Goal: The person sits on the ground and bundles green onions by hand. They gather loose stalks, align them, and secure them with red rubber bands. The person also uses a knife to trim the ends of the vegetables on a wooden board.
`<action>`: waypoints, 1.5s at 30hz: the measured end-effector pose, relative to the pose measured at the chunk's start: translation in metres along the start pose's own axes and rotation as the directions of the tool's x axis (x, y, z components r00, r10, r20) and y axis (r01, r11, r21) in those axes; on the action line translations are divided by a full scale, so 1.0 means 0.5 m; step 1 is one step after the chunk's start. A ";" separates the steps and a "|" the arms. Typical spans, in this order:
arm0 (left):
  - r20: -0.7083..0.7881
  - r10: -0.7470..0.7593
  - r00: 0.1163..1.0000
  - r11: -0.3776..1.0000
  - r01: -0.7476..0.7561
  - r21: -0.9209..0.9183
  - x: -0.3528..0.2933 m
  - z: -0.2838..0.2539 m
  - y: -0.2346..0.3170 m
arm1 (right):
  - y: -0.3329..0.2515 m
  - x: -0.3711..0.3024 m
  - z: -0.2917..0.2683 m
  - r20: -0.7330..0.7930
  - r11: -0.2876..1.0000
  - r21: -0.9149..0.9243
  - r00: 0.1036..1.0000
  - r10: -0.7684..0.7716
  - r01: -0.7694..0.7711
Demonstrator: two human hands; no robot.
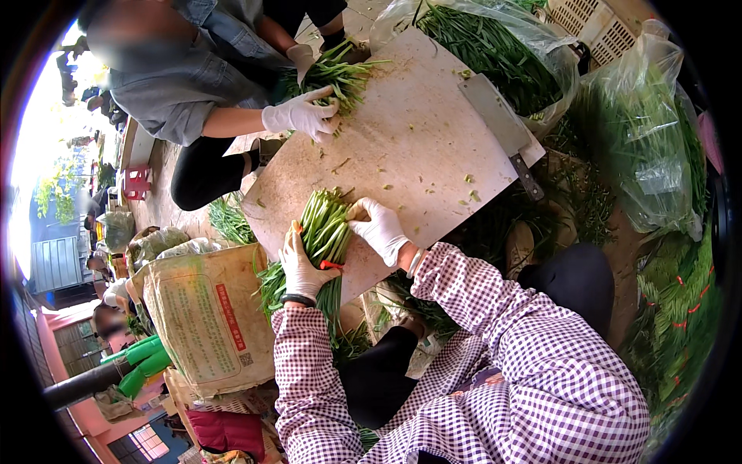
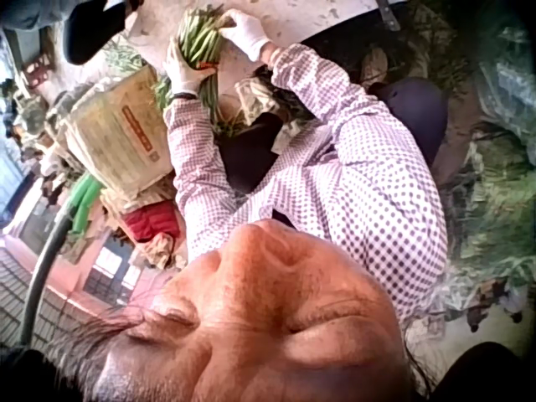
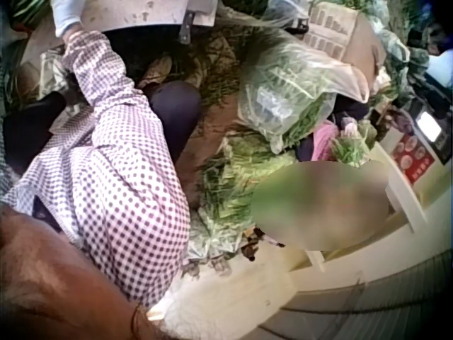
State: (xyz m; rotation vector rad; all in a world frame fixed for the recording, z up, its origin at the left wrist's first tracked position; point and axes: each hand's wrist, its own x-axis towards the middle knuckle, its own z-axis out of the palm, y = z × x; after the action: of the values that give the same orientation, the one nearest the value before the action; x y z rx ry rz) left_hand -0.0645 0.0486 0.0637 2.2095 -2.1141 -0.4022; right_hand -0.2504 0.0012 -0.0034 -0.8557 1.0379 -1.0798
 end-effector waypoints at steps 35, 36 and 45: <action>-0.023 0.009 1.000 1.000 -0.009 0.022 0.004 0.000 -0.004 | -0.076 -0.071 0.045 0.630 0.424 -0.510 0.661 -0.408 0.748; -0.032 0.008 0.999 1.000 -0.008 0.017 0.002 -0.002 0.001 | -0.061 -0.074 0.059 0.617 0.389 -0.519 0.648 -0.446 0.761; 0.027 -0.093 0.995 0.992 0.090 0.091 0.000 -0.015 0.005 | -0.041 -0.049 -0.027 0.745 0.340 -0.388 0.509 -0.431 0.857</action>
State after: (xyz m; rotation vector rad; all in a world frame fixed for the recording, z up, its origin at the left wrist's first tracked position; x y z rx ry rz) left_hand -0.0650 0.0473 0.0713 2.3721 -2.0912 -0.3558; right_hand -0.2723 0.0187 0.0173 -2.3256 0.5625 -0.9556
